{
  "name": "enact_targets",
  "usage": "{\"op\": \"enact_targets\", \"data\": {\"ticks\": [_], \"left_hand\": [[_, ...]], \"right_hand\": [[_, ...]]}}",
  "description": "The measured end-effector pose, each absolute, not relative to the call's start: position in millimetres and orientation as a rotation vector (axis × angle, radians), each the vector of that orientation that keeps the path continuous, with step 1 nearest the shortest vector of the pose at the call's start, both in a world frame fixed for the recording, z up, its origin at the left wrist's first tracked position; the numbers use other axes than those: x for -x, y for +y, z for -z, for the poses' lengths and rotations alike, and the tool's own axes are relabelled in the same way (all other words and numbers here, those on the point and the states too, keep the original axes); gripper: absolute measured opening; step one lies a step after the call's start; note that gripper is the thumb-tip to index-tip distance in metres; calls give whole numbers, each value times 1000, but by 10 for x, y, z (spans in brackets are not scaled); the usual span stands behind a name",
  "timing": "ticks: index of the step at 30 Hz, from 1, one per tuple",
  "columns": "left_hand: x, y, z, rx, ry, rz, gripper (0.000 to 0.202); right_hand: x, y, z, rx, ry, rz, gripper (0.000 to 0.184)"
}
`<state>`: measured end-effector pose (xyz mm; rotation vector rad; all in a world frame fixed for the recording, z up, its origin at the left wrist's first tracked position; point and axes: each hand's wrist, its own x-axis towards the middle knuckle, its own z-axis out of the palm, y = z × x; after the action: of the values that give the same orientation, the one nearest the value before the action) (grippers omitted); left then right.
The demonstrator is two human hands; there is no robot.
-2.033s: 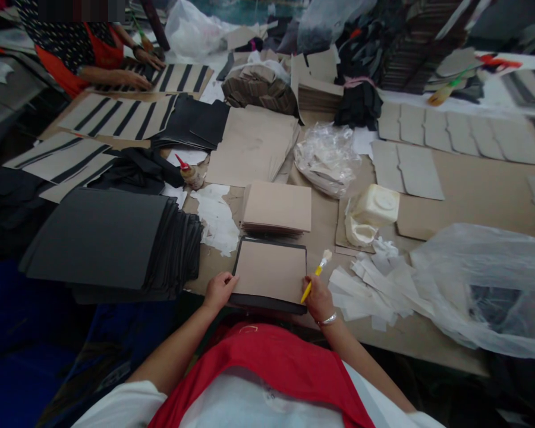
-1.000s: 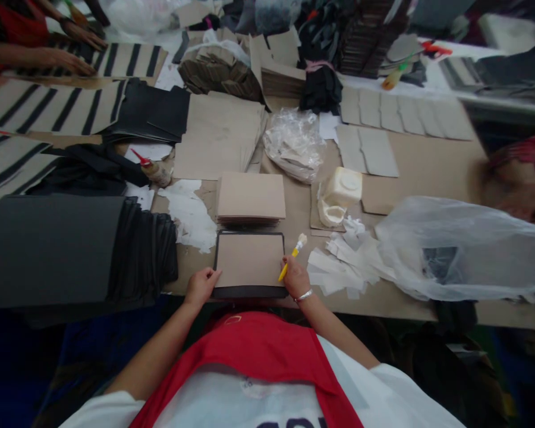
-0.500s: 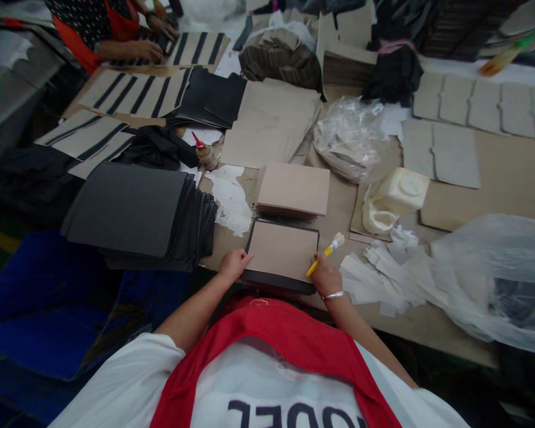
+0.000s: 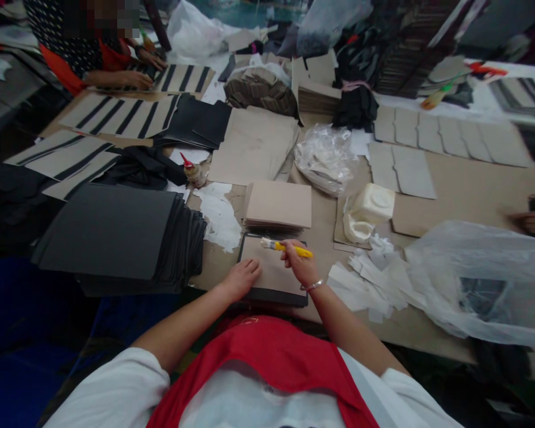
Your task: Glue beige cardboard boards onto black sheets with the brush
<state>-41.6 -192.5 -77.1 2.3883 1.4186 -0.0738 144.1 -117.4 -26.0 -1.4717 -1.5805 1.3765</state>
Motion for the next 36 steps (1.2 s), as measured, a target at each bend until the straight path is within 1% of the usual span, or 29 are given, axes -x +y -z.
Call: {"op": "enact_targets", "data": {"ticks": [1,3,5,8,12,15,19,21,23,26,29,32,36], "left_hand": [[408,-1926,770,-2384,1428,79,35],[394,-1929,766,-2376,1444,86,34],[383,-1938,765,-2386,1454,75,32],[372,-1960,772,-2406,1474,53,31],[358,-1969,766,-2430,1492,62,31],[305,-1942,719,-2430,1500,72,26],[152,-1879,649,-2337,1584,125,23],[59,-1855,648,-2321,1613,110,25],[-25,-1844,669,-2343,1583,63,31],[-117,-1849,705,-2372,1445,97,42],[-161,-1867,712,-2376,1379,207,47],[-179,-1891,708,-2357,1401,216,48],[-202,-1917,719,-2352,1439,202,48]], "right_hand": [[-1275,-1133,334,1464,-1498,-1473,41],[-1012,-1063,488,1471,-1383,-1564,37],[-912,-1013,610,1499,-1305,-1570,35],[-1131,-980,692,1572,-1254,-1511,34],[-1779,-1025,649,1735,-1250,-1360,29],[-2143,-1090,564,1817,-1213,-1276,29],[-2415,-1259,410,1762,-1186,-1227,36],[-2580,-1403,355,1688,-1227,-1172,42],[-2778,-1584,372,1692,-1323,-1086,44],[-3025,-1897,591,1839,-1576,-900,34],[-3075,-2189,968,1981,-1918,-634,25],[-2984,-2371,1316,1997,-2166,-410,25],[-2935,-2378,1569,2019,-2217,-288,24]]}}
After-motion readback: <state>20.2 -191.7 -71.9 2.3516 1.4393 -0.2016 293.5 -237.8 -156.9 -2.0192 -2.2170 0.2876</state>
